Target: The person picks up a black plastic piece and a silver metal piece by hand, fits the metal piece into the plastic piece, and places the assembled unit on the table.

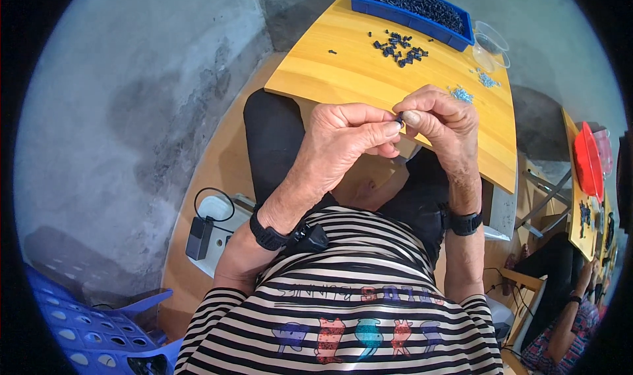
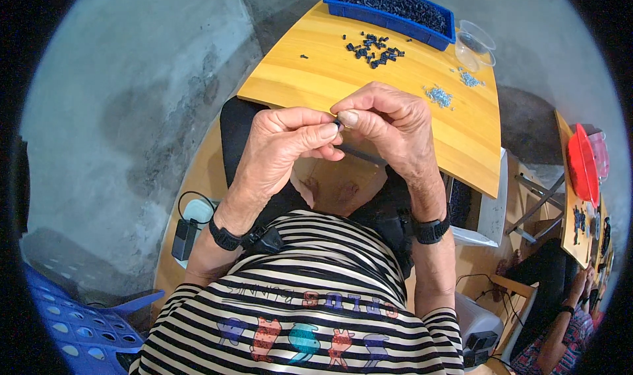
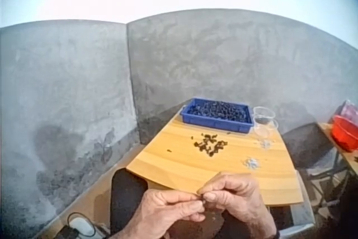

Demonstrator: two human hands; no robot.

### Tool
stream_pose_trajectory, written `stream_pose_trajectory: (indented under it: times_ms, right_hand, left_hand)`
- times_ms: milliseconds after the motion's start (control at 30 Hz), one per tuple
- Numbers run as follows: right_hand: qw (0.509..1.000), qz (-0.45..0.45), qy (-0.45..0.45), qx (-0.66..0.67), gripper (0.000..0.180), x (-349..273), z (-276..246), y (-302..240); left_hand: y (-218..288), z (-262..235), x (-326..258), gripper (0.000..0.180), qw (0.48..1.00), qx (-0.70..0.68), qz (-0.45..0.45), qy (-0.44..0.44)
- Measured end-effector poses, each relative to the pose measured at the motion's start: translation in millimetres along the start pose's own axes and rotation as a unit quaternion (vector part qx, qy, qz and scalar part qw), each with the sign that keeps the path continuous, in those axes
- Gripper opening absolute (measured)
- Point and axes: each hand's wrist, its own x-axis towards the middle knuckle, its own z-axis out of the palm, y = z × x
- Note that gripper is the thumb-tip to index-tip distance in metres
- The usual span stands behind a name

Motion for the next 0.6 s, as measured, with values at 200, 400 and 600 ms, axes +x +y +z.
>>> stream_pose_trajectory:
  times_ms: [200,400,600]
  right_hand:
    - [0.964,-0.109,0.065,-0.233,0.005,1,10,-1]
    - [0.977,-0.084,0.071,-0.185,0.007,-1,11,11]
    - [0.999,0.011,0.032,0.029,0.009,-4,8,15]
  left_hand:
    - [-14,-1,7,0.016,0.994,0.074,0.08,0.033]
    - [-15,-2,9,0.017,0.995,0.07,0.059,0.05]
    - [-7,-2,4,0.019,1.0,-0.005,-0.003,0.014]
